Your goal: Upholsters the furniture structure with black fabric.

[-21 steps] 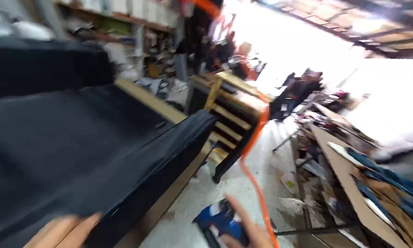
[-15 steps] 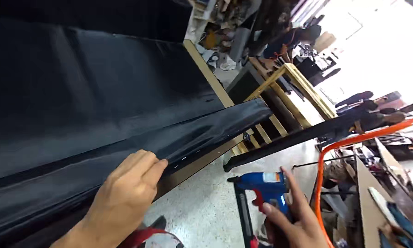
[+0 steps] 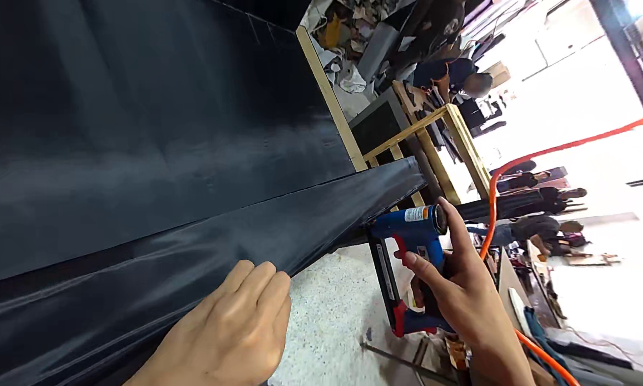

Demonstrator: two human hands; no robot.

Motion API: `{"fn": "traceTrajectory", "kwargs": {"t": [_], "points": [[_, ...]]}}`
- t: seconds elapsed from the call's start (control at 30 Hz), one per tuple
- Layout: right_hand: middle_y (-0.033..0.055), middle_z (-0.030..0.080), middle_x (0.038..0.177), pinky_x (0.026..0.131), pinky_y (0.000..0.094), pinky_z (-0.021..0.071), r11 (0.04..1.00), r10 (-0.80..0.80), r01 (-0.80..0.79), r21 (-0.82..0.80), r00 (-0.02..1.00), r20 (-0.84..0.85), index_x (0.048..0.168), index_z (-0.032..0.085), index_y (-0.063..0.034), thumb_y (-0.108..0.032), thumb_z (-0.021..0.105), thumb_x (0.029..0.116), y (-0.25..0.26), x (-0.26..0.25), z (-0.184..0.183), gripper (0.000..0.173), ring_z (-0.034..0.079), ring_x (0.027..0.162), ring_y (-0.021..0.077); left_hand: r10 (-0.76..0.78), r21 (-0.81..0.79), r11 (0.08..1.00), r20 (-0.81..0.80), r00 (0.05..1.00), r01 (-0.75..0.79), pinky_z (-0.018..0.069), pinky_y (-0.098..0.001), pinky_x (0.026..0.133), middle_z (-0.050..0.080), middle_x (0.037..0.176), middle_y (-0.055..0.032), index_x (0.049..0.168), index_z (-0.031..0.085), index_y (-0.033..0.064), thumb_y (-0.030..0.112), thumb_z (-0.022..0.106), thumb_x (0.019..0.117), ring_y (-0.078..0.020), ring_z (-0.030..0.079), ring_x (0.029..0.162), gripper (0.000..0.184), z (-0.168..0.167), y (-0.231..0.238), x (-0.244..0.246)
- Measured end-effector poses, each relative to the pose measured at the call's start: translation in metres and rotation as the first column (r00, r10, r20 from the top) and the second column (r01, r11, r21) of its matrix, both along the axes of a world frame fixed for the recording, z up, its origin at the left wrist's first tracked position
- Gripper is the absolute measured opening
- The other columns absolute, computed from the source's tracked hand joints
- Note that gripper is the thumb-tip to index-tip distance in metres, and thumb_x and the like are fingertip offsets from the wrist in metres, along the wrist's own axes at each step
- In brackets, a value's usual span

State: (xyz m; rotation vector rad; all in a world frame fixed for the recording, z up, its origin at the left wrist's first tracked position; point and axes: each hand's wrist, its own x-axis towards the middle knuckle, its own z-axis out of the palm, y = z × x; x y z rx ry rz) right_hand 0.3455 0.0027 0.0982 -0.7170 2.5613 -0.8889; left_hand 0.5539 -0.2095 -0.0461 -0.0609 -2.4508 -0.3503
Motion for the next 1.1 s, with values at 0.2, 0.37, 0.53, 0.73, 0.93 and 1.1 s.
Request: {"fn": "traceTrajectory", "kwargs": {"t": [0.2,0.37,0.53,0.73,0.93,1.1], "points": [[0.0033,0.068,0.074,0.042,0.0389,0.0576,0.985,0.013,0.007,0.170,0.993,-0.116,0.160,0.017,-0.0510,-0.036,0.066,0.0994,-0.012,0.002,-0.004,0.079,0.061,0.045,0.0220,-0.077,-0.089,0.993,0.074,0.994,0.083,0.0446,-0.0437,0.064,0.056,0.077,-0.0141,0.081,0.058,-0.0027,-0.006,0.038,0.1007,-0.0311,0.055,0.070,0.028,0.006,-0.004,0.000],[0.0006,0.069,0.078,0.040,0.0376,0.0565,0.986,0.067,-0.046,0.163,0.990,-0.127,0.160,0.017,-0.0499,-0.037,0.066,0.0997,-0.020,0.026,0.001,0.079,0.060,0.045,0.0202,-0.100,-0.075,0.991,0.096,0.990,0.108,0.0440,-0.0432,0.062,0.056,0.076,-0.0141,0.078,0.058,-0.0017,-0.006,0.038,0.1003,-0.0310,0.056,0.070,0.030,0.008,-0.006,0.000],[-0.0036,0.070,0.084,0.042,0.0371,0.0585,0.976,0.106,-0.074,0.205,0.984,-0.146,0.160,0.015,-0.0480,-0.042,0.063,0.1001,-0.023,0.057,0.002,0.077,0.062,0.050,0.0171,-0.077,-0.054,0.995,0.091,0.993,0.083,0.0423,-0.0428,0.061,0.054,0.075,-0.0141,0.076,0.057,-0.0022,-0.008,0.038,0.0994,-0.0302,0.054,0.067,0.030,0.007,-0.004,0.001],[-0.0043,0.074,0.099,0.052,0.0330,0.0622,0.970,0.166,-0.137,0.200,0.977,-0.135,0.163,0.012,-0.0371,-0.037,0.065,0.1015,-0.035,0.098,0.010,0.081,0.068,0.064,0.0121,-0.055,-0.011,0.998,0.142,0.988,0.057,0.0448,-0.0433,0.063,0.057,0.077,-0.0152,0.079,0.060,-0.0039,-0.008,0.039,0.0988,-0.0306,0.056,0.068,0.029,0.011,-0.003,0.001],[-0.0071,0.070,0.086,0.048,0.0330,0.0603,0.964,0.172,-0.123,0.235,0.964,-0.203,0.161,0.018,-0.0415,-0.039,0.064,0.1008,-0.019,0.112,0.006,0.076,0.065,0.057,0.0101,-0.063,0.078,0.995,0.082,0.995,0.056,0.0417,-0.0406,0.058,0.054,0.074,-0.0127,0.081,0.060,-0.0041,-0.005,0.041,0.0999,-0.0283,0.053,0.065,0.027,0.007,-0.002,0.003],[-0.0003,0.075,0.104,0.051,0.0385,0.0638,0.993,0.076,-0.067,0.092,0.992,-0.101,0.164,0.014,-0.0346,-0.029,0.067,0.1005,0.033,0.140,-0.005,0.082,0.070,0.062,0.0169,0.021,0.165,0.985,0.165,0.986,-0.048,0.0551,-0.0418,0.067,0.061,0.089,-0.0125,0.104,0.072,-0.0002,0.003,0.052,0.0992,-0.0303,0.063,0.082,0.021,0.013,-0.014,0.032]]}}
